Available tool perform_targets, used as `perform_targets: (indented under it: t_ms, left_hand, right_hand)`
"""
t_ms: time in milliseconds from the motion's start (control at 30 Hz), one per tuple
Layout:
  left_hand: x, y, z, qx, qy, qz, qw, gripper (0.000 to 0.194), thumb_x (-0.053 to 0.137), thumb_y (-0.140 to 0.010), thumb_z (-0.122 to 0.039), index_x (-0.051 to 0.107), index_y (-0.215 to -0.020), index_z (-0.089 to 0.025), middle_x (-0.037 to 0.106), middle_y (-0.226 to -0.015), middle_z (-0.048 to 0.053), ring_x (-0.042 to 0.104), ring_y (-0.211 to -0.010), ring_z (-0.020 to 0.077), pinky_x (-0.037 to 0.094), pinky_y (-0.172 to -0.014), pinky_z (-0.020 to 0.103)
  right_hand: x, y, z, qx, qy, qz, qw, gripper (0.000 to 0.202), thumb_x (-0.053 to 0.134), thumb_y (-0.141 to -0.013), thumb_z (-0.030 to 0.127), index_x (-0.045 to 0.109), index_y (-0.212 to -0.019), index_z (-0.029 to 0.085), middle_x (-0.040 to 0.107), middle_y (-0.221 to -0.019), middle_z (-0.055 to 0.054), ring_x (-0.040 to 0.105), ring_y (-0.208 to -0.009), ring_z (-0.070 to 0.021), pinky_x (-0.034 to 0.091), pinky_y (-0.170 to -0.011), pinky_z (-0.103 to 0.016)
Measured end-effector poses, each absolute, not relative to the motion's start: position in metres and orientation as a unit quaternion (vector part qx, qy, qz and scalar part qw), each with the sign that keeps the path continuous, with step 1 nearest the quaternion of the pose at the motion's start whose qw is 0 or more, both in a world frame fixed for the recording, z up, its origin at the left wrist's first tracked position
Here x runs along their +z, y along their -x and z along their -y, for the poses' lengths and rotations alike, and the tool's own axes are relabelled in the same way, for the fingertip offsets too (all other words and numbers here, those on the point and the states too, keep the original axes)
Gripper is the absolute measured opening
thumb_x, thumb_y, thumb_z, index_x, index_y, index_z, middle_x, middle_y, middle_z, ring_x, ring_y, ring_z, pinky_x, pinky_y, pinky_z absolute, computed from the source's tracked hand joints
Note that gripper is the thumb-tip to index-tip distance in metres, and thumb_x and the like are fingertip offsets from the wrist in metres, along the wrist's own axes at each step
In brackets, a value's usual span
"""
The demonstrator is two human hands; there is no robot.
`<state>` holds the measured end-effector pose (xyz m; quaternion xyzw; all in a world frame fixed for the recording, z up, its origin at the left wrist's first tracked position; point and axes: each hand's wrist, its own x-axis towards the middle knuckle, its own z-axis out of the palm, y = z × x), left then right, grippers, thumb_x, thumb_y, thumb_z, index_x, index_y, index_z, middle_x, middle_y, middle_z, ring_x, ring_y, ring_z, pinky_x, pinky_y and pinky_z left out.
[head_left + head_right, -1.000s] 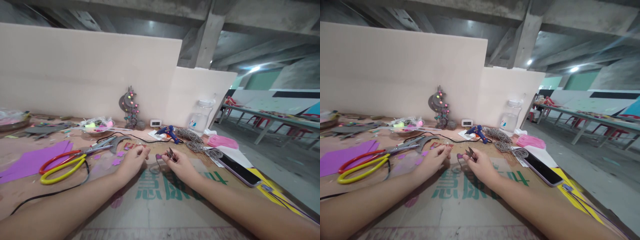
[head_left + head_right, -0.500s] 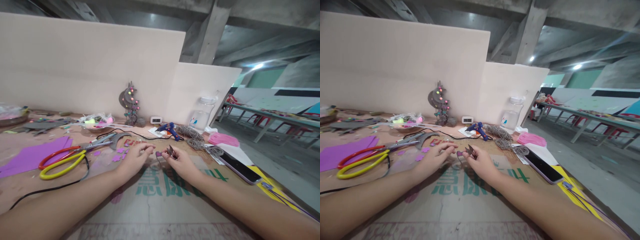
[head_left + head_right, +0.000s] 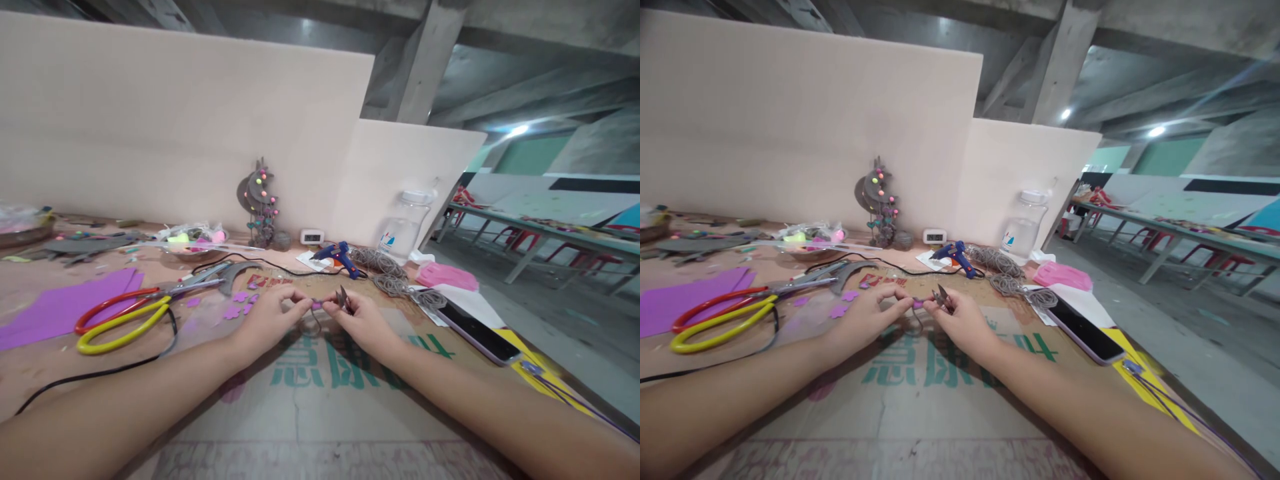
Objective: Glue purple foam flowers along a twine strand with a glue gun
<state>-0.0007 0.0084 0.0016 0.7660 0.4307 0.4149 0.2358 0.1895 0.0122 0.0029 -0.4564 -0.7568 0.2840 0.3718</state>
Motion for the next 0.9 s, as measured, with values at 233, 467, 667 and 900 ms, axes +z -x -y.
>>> perform_targets:
  t_ms: [233, 467, 667, 900]
  left_hand:
    - [-0.001, 0.0025, -0.0111, 0.414, -0.76, -0.431, 0.254, 0.033, 0.037, -0.088, -0.036, 0.063, -0.078, -0.018, 0.065, -0.082, 0.003, 0.058, -0.084, 0.0181, 0.042, -0.076, 0.027]
    - [-0.0011, 0.0014, -0.0099, 0.45, -0.717, -0.442, 0.296, 0.026, 0.045, -0.084, -0.039, 0.058, -0.092, -0.018, 0.063, -0.089, 0.003, 0.058, -0.084, 0.0174, 0.042, -0.076, 0.027]
    - [-0.0024, 0.0033, -0.0114, 0.45, -0.725, -0.454, 0.257, 0.03, 0.039, -0.087, -0.042, 0.049, -0.071, -0.018, 0.053, -0.068, -0.002, 0.052, -0.069, 0.0144, 0.039, -0.066, 0.025]
    - [-0.0005, 0.0016, -0.0121, 0.435, -0.74, -0.436, 0.271, 0.027, 0.042, -0.087, -0.035, 0.063, -0.087, -0.018, 0.067, -0.09, 0.003, 0.059, -0.09, 0.0178, 0.042, -0.08, 0.027]
  right_hand:
    - [0.0033, -0.1879, -0.0121, 0.276, 0.451, 0.763, 0.371, 0.023, 0.051, -0.082, 0.037, 0.058, -0.077, 0.016, 0.055, -0.067, 0.001, 0.047, -0.059, -0.0117, 0.038, -0.056, -0.023]
    - [0.0037, -0.1879, -0.0115, 0.252, 0.464, 0.768, 0.362, 0.023, 0.051, -0.081, 0.038, 0.058, -0.075, 0.016, 0.053, -0.065, 0.001, 0.046, -0.059, -0.0118, 0.038, -0.056, -0.023]
    - [0.0047, -0.1867, -0.0105, 0.275, 0.457, 0.763, 0.366, 0.023, 0.051, -0.081, 0.037, 0.057, -0.076, 0.016, 0.052, -0.066, 0.001, 0.046, -0.059, -0.0114, 0.038, -0.056, -0.022]
    - [0.0023, -0.1892, -0.011, 0.251, 0.457, 0.776, 0.356, 0.024, 0.05, -0.083, 0.038, 0.058, -0.079, 0.016, 0.052, -0.067, 0.001, 0.044, -0.06, -0.0118, 0.036, -0.056, -0.023]
